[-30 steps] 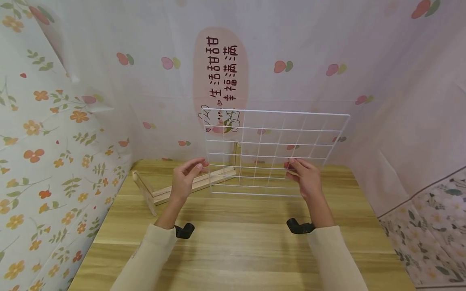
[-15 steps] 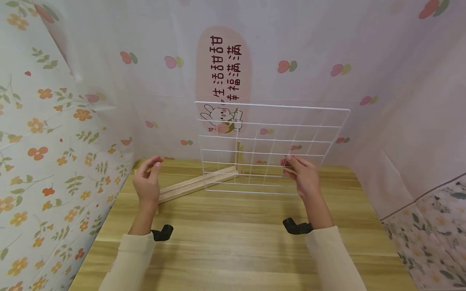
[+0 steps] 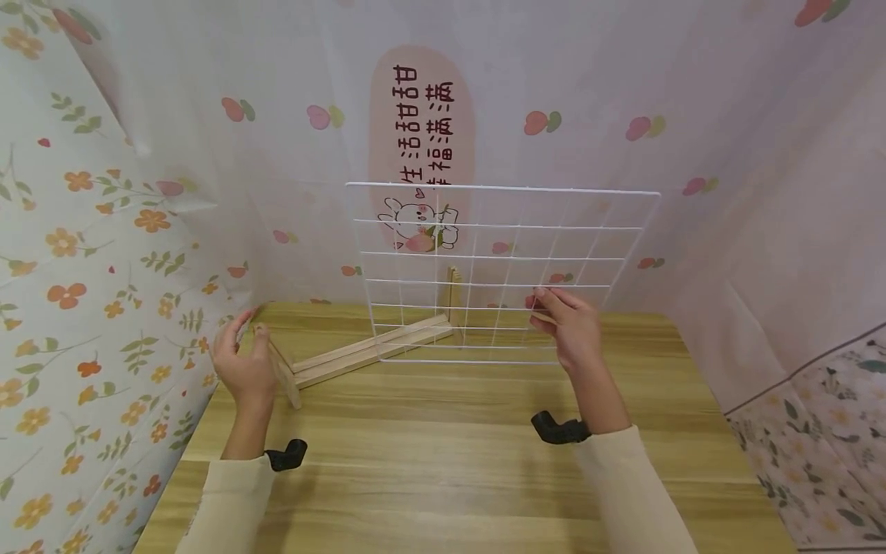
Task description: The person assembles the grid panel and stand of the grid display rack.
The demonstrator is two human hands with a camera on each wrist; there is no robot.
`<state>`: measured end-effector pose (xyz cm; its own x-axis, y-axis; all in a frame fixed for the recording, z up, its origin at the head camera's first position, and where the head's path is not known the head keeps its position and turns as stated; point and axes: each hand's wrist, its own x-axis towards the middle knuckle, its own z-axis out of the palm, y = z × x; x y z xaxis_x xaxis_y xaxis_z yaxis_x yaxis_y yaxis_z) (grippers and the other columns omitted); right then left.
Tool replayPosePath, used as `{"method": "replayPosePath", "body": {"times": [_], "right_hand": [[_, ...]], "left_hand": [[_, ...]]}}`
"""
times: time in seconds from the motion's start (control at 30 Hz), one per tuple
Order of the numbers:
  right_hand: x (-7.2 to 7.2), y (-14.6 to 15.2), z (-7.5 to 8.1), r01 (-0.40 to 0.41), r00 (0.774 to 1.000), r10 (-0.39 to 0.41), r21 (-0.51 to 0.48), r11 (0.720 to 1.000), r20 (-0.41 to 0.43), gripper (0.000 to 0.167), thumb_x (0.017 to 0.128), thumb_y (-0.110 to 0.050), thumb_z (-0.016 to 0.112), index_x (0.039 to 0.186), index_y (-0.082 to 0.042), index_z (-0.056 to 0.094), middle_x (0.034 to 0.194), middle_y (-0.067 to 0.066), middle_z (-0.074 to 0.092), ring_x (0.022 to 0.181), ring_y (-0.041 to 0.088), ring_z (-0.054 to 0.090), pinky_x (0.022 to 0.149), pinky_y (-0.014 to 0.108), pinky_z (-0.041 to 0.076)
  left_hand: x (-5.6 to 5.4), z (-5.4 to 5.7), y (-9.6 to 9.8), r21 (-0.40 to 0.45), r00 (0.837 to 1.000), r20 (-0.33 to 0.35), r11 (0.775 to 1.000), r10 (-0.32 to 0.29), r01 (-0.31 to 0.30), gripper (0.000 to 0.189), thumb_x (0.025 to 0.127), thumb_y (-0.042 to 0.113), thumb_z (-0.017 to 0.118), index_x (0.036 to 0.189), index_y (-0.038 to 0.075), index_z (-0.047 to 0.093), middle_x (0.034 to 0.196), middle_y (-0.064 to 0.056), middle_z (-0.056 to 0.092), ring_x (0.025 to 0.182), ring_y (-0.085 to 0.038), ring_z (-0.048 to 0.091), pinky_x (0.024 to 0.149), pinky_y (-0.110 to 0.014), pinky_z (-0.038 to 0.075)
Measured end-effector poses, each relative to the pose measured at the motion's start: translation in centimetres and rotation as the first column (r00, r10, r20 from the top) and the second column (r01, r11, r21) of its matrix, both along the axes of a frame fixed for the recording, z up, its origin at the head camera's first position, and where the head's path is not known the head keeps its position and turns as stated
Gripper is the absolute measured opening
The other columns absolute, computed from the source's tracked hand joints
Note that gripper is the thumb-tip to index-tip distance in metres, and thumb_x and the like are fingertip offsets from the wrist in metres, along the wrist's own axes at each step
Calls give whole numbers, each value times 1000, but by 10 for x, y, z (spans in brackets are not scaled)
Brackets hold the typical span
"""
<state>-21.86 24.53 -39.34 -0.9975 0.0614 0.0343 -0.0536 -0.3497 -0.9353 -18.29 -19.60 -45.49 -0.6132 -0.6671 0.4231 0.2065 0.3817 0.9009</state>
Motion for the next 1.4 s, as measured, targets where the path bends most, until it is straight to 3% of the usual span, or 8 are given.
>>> {"method": "replayPosePath", "body": {"times": [0.1, 0.23, 0.33, 0.57, 0.8, 1.17, 1.27, 1.4], "right_hand": [[1, -3, 5, 6, 1000, -6, 18, 1000, 12, 11, 90, -12, 69, 93, -4, 75, 85, 7, 74, 81, 19, 72, 73, 32, 59], [1, -6, 10, 24, 1000, -25, 39, 999, 18, 12, 89, -14, 71, 94, -5, 75, 85, 7, 74, 81, 18, 72, 73, 31, 59], [2, -7, 13, 30, 999, -31, 28, 999, 12, 11, 88, -14, 71, 93, -4, 75, 84, 8, 74, 80, 19, 72, 73, 32, 59], [3, -14, 21, 40, 999, -39, 34, 999, -14, 13, 89, -14, 70, 93, -2, 74, 84, 8, 73, 82, 18, 70, 73, 33, 59], [3, -25, 28, 30, 999, -30, 24, 999, -19, 11, 88, -12, 71, 92, -2, 74, 85, 9, 73, 83, 19, 71, 72, 32, 59], [2, -30, 31, 17, 999, -16, 11, 1000, -45, 11, 87, -11, 72, 91, -1, 73, 85, 10, 73, 83, 19, 71, 70, 31, 59], [1, -30, 32, 16, 998, -16, 6, 1000, -53, 9, 87, -10, 72, 91, -1, 74, 84, 10, 74, 81, 19, 71, 70, 31, 59], [2, -29, 34, 15, 998, -15, -4, 1000, -59, 8, 88, -8, 71, 90, -1, 74, 83, 10, 73, 80, 18, 71, 69, 31, 59]], "left_hand": [[-2, -6, -3, 18, 999, 46, 1000, 8, -9, 43, 86, 1, 59, 128, 6, 62, 131, -11, 60, 127, -27, 46, 108, -48, 34], [-3, -12, -7, 135, 991, 116, 990, -65, 49, 53, 89, 3, 53, 142, 2, 47, 138, -16, 54, 130, -29, 48, 107, -50, 38], [-4, -15, -9, 161, 983, 157, 984, -95, 69, 49, 92, 3, 50, 141, -2, 48, 135, -20, 56, 125, -30, 53, 103, -47, 44], [-7, -17, -11, 28, 974, 212, 997, -77, 72, 41, 93, 5, 49, 132, -4, 57, 129, -23, 60, 119, -35, 58, 93, -49, 51], [-12, -19, -13, -52, 975, 207, 995, -78, 90, 36, 94, 6, 51, 127, -6, 60, 121, -29, 63, 115, -42, 59, 91, -54, 51], [-20, -19, -9, -25, 956, 261, 989, -134, 145, 38, 96, 10, 50, 131, -3, 58, 127, -25, 61, 118, -38, 59, 88, -48, 54], [-22, -18, -9, -4, 943, 291, 985, -163, 172, 41, 95, 11, 50, 134, 0, 57, 128, -23, 61, 120, -34, 58, 88, -43, 54], [-25, -18, -10, 31, 923, 310, 973, -228, 230, 44, 94, 10, 53, 137, 3, 55, 131, -18, 60, 122, -28, 58, 83, -19, 52]]}}
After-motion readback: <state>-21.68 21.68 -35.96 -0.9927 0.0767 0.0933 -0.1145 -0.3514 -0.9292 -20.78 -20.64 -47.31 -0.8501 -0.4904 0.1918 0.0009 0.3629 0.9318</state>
